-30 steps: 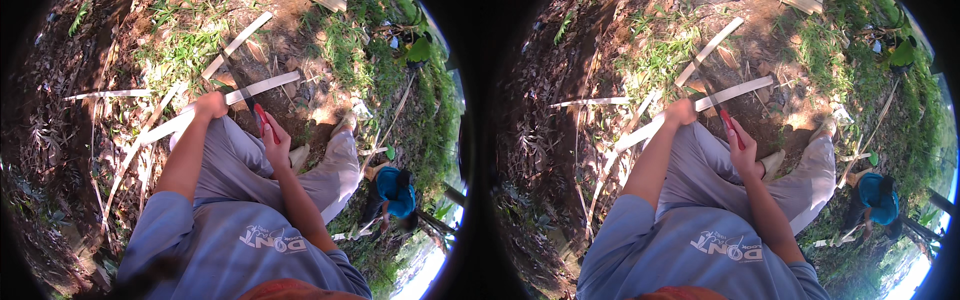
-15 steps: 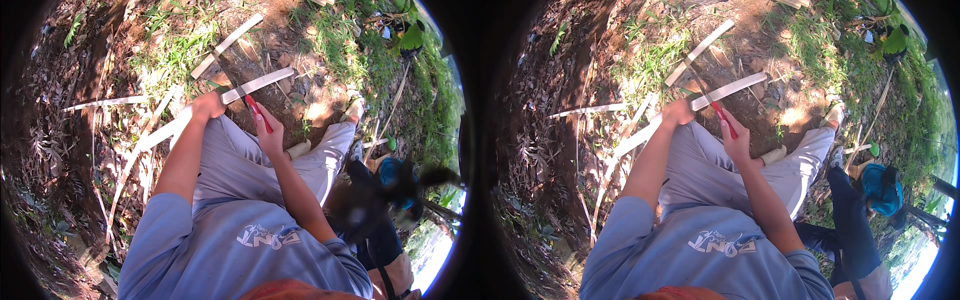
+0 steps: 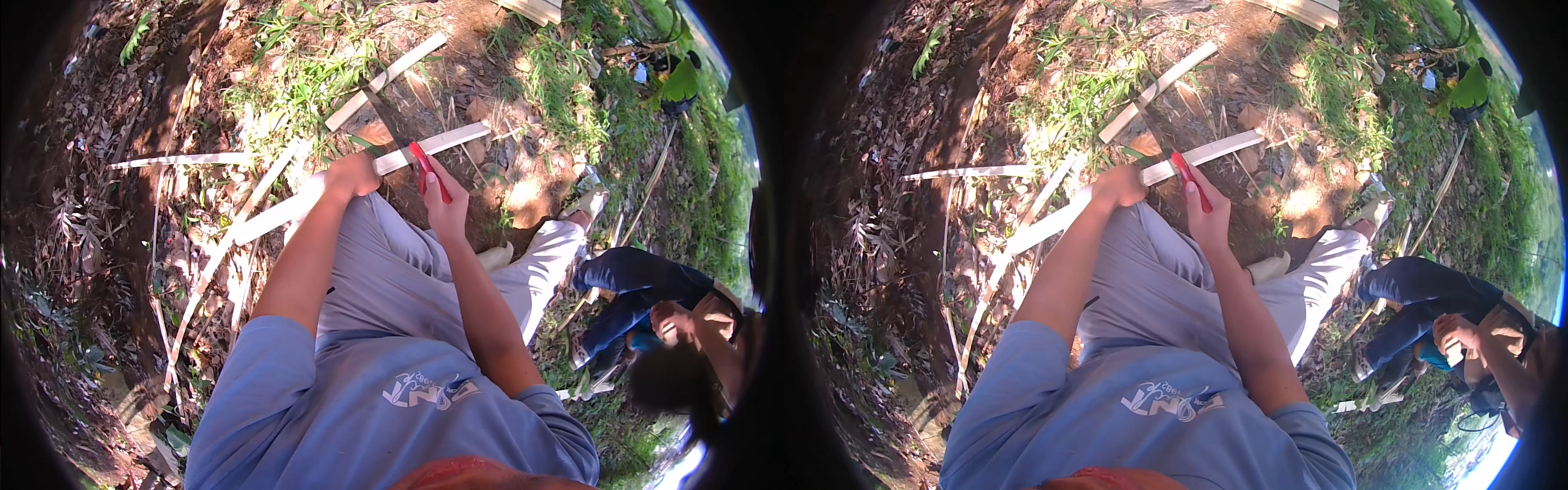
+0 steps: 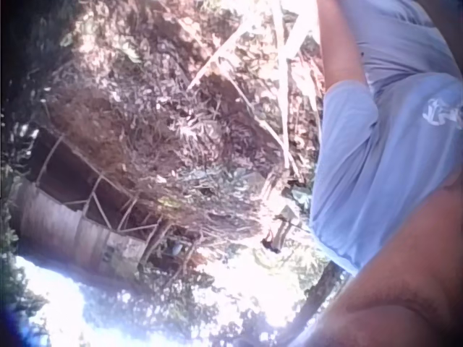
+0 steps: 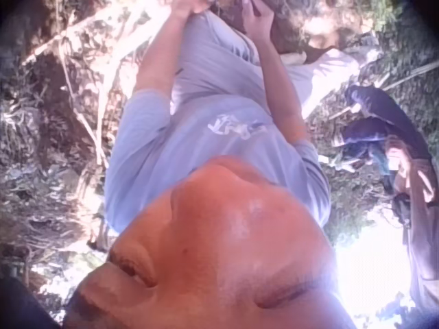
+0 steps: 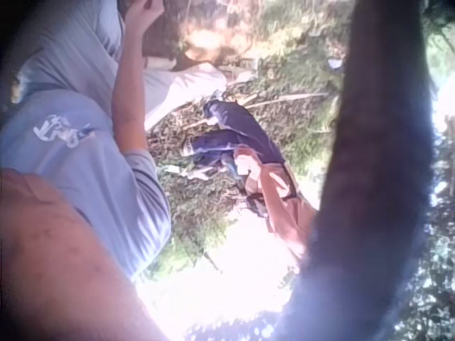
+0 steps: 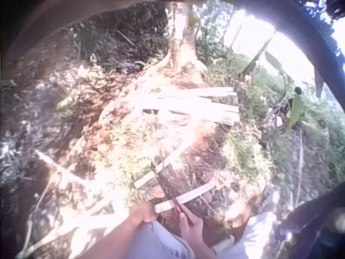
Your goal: The person walks through a wooded area and sits on the ground. They pick up a long, thin piece of wood and a red hand saw. The person then proceeds to saw the wood into smaller pieces, holding the wood between their legs for stability.
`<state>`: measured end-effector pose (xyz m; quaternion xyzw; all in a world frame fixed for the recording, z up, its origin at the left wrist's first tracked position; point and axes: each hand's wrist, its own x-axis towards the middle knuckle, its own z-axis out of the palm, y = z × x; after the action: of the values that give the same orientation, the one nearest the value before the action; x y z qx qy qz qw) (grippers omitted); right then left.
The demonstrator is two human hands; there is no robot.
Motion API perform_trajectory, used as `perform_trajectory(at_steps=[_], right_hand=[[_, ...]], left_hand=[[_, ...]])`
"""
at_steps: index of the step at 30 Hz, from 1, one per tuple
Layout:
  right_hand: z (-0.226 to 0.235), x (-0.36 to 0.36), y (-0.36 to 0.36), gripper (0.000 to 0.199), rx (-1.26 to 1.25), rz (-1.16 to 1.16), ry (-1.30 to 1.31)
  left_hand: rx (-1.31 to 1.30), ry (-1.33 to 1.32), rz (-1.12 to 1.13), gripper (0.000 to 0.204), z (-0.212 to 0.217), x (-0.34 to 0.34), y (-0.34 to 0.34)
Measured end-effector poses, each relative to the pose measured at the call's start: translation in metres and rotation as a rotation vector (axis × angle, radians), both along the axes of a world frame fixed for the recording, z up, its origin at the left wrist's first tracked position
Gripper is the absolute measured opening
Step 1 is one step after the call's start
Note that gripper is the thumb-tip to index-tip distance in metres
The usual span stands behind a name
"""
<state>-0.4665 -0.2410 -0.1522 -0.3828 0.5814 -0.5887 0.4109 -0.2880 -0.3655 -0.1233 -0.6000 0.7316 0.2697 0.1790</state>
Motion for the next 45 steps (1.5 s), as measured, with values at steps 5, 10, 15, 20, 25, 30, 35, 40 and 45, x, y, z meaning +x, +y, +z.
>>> perform_trajectory(at_steps=[5, 10, 15, 20, 25, 30, 35, 40, 45], right_hand=[[-0.010, -0.002, 0.006, 0.041, 0.106, 0.040, -0.120], [-0.012, -0.002, 0.016, 0.041, 0.053, 0.008, -0.089], [-0.001, -0.010, 0.028, 0.040, 0.128, 0.047, -0.108], [0.036, -0.034, 0.111, 0.040, 0.153, 0.031, 0.125], [0.097, -0.071, 0.192, 0.041, 0.291, 0.060, 0.041], [0.099, -0.060, 0.138, 0.040, 0.305, 0.120, 0.169], [0.023, -0.018, 0.026, 0.038, 0.171, 0.021, 0.000], [0.033, -0.029, 0.054, 0.041, 0.207, 0.039, 0.103], [0.098, -0.057, 0.154, 0.041, 0.316, 0.042, 0.235]], left_hand=[[0.004, 0.022, -0.003, 0.044, -0.001, 0.004, 0.001], [0.040, -0.002, -0.018, 0.043, -0.006, 0.005, -0.004], [0.045, 0.008, -0.006, 0.038, -0.008, 0.004, -0.007], [0.037, 0.056, 0.015, 0.038, -0.009, 0.005, -0.007], [0.087, 0.004, 0.003, 0.042, -0.012, 0.005, -0.011], [0.027, 0.011, -0.020, 0.039, -0.010, 0.006, -0.005], [-0.038, -0.021, -0.043, 0.037, -0.007, 0.003, 0.000], [0.012, -0.069, -0.064, 0.038, -0.015, 0.005, -0.003], [0.013, -0.050, -0.063, 0.037, -0.024, 0.009, -0.005]])
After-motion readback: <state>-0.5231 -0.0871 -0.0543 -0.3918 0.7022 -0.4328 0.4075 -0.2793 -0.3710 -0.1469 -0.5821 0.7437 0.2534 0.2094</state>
